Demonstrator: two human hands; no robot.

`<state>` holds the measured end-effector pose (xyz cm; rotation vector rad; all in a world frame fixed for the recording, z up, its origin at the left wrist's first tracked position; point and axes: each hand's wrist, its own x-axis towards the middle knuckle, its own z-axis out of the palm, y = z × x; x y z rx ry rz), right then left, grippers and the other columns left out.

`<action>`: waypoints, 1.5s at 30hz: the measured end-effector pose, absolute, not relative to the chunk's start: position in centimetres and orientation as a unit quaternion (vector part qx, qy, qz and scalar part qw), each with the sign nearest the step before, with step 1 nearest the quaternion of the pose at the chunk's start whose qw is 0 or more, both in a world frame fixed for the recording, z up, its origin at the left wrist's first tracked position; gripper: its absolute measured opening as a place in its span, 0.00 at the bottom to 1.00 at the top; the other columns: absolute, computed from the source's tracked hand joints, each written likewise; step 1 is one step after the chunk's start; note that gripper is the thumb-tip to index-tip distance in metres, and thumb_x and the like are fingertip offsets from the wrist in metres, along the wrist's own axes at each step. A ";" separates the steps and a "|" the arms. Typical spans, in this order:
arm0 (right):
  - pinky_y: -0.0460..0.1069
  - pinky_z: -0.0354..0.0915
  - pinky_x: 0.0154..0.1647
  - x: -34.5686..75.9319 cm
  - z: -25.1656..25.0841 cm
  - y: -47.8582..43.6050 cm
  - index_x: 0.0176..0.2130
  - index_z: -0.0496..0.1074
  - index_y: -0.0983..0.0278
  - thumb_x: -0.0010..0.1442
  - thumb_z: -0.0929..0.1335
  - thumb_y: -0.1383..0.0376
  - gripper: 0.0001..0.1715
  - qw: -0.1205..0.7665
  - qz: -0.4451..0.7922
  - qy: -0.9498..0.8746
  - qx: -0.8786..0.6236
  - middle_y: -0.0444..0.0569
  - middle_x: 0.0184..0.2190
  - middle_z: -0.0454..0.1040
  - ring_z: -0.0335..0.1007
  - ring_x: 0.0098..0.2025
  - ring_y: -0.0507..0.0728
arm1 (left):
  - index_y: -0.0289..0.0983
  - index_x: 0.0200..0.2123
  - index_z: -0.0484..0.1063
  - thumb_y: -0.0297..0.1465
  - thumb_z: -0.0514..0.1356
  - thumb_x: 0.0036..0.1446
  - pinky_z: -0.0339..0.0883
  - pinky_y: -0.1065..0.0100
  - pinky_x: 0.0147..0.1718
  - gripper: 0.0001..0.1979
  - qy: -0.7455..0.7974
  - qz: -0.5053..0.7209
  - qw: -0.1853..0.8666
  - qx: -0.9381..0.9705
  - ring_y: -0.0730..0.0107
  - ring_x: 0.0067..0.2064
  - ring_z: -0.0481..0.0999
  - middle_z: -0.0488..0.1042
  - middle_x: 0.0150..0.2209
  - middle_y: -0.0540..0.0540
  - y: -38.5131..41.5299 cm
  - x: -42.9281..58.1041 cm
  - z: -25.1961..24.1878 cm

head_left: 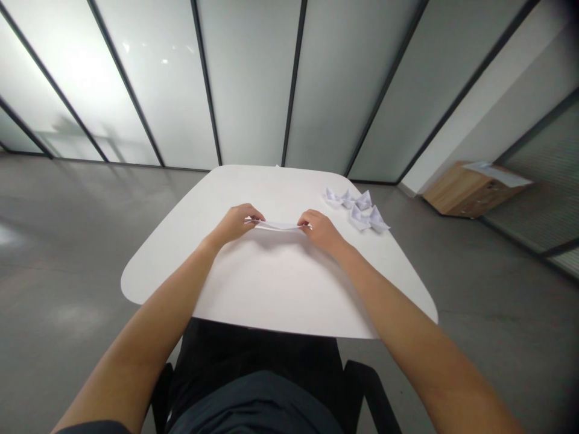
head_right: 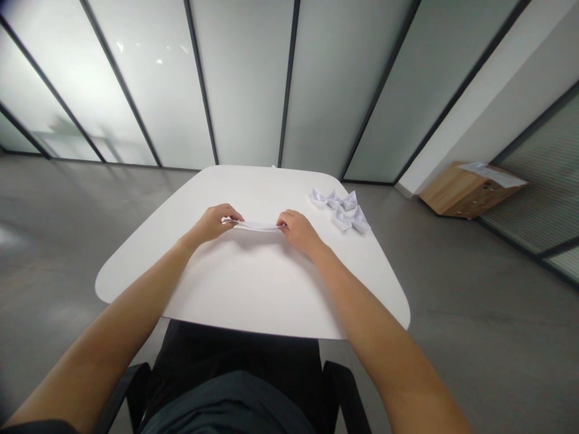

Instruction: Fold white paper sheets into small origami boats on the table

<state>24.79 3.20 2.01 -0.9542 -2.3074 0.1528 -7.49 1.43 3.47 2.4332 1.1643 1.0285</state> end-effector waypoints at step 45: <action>0.53 0.64 0.50 20.3 3.1 -0.7 0.65 0.74 0.56 0.71 0.63 0.73 0.29 0.033 -0.067 -0.909 -0.409 0.56 0.54 0.76 0.70 0.53 0.64 | 0.43 0.60 0.77 0.21 0.55 0.62 0.67 0.61 0.58 0.27 0.417 0.093 0.049 0.903 0.58 0.55 0.77 0.76 0.55 0.41 0.6 -5.4 2.3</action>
